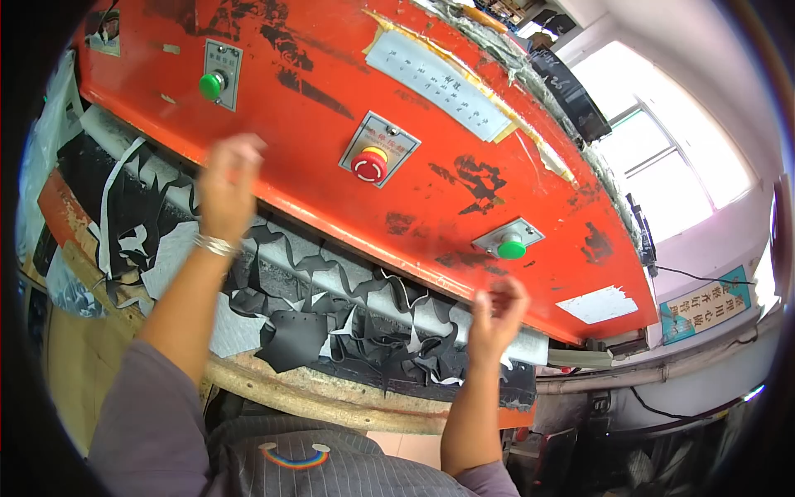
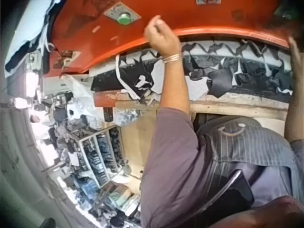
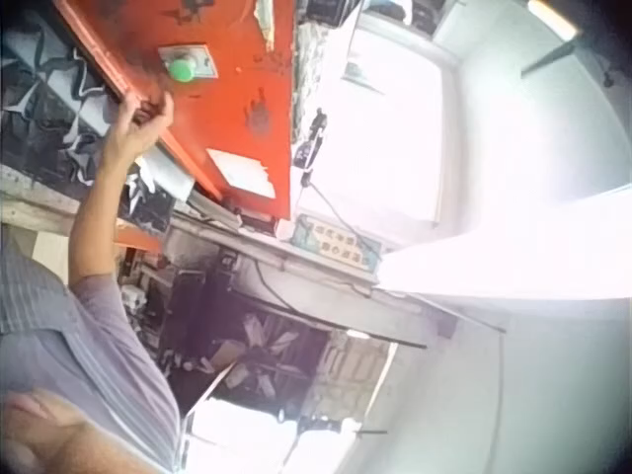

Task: Manually position a die on leather material and operate a hydraulic press to cut out shoe components.

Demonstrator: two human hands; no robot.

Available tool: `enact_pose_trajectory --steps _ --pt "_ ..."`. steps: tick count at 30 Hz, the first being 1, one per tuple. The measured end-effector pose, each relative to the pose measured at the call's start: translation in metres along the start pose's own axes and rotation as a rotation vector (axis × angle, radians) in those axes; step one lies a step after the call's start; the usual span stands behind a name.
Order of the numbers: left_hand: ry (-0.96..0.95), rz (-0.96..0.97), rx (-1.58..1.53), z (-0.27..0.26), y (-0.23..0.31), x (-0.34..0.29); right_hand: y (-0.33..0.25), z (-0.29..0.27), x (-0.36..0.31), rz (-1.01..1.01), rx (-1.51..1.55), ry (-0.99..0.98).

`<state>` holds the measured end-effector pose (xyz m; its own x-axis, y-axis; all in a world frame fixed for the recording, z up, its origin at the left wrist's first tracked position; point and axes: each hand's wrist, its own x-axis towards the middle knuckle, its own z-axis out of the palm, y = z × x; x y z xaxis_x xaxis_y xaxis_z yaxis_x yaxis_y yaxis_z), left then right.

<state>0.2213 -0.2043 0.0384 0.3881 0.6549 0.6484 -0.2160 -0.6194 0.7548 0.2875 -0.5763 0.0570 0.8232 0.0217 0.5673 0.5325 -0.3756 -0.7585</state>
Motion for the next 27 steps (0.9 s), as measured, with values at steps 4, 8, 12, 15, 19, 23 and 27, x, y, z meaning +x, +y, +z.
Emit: enact_pose_trajectory --steps 4,8,12,15,19,23,27 --pt "0.322 0.353 0.044 -0.032 0.007 0.080 -0.022 0.006 0.054 -0.273 0.014 0.067" --pt "-0.145 0.023 0.007 -0.049 0.031 0.074 -0.047 0.003 0.044 -0.143 0.029 0.002" --pt "-0.426 -0.202 -0.170 -0.026 0.058 -0.031 -0.045 -0.033 -0.026 0.234 -0.196 -0.282" --pt "-1.111 -0.341 -0.159 -0.017 0.102 -0.131 -0.039 -0.062 -0.103 0.148 -0.274 -0.849" --pt "-1.587 -0.300 -0.089 -0.009 0.139 -0.202 -0.055 -0.085 -0.168 -0.148 -0.424 -1.007" --pt "-1.606 -0.738 -0.343 0.004 0.126 -0.228 -0.039 -0.086 -0.183 -0.108 -0.501 -0.859" --pt "-1.671 -0.632 -0.233 0.012 0.141 -0.231 -0.027 -0.100 -0.182 -0.107 -0.505 -0.869"
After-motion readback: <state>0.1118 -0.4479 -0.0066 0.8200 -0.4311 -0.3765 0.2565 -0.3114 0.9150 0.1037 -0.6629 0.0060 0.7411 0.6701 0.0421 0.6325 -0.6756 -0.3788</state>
